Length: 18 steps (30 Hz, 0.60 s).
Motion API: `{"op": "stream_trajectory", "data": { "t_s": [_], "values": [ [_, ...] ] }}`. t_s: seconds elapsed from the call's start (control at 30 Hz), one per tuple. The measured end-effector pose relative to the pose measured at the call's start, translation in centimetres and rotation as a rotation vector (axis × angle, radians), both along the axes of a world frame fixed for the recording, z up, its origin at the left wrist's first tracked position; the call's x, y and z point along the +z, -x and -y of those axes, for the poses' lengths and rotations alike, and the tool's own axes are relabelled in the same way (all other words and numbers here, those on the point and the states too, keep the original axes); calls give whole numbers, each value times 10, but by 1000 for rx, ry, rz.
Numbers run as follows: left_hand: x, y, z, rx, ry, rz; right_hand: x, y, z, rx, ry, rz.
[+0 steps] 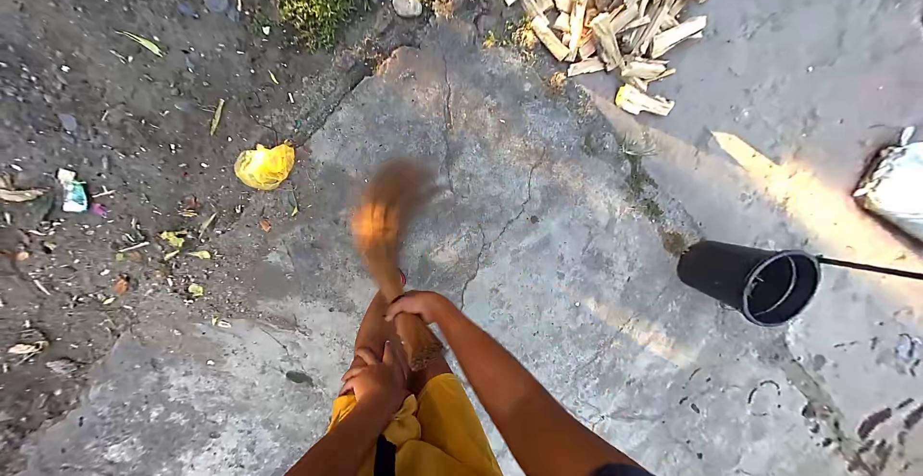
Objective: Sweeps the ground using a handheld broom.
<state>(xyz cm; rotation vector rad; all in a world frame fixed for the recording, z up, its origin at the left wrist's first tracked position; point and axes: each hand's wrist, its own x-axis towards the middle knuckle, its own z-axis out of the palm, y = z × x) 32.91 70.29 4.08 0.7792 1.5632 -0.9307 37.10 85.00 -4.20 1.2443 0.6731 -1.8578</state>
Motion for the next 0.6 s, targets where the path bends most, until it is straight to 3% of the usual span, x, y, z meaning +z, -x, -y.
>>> {"op": "stream_trajectory", "data": {
  "t_s": [0.07,0.13,0.27,0.37,0.43,0.5,0.6],
  "values": [
    [1,14,-15,25,6,0,4,51,-10,132,94,-150],
    [1,26,-28,28,10,32,18,71,-40,181,116,-312],
    [2,43,-45,69,-28,31,80,41,-103,241,-75,-431],
    [0,52,-58,84,-28,26,119,-33,-150,-117,-190,-232],
    [2,55,-69,103,-10,21,126,-84,-176,-404,-283,-58],
    [5,56,-85,125,8,15,120,-112,-208,-629,-390,114],
    [3,56,-105,147,3,-22,78,-103,-259,-894,-483,314]
  ]
}}
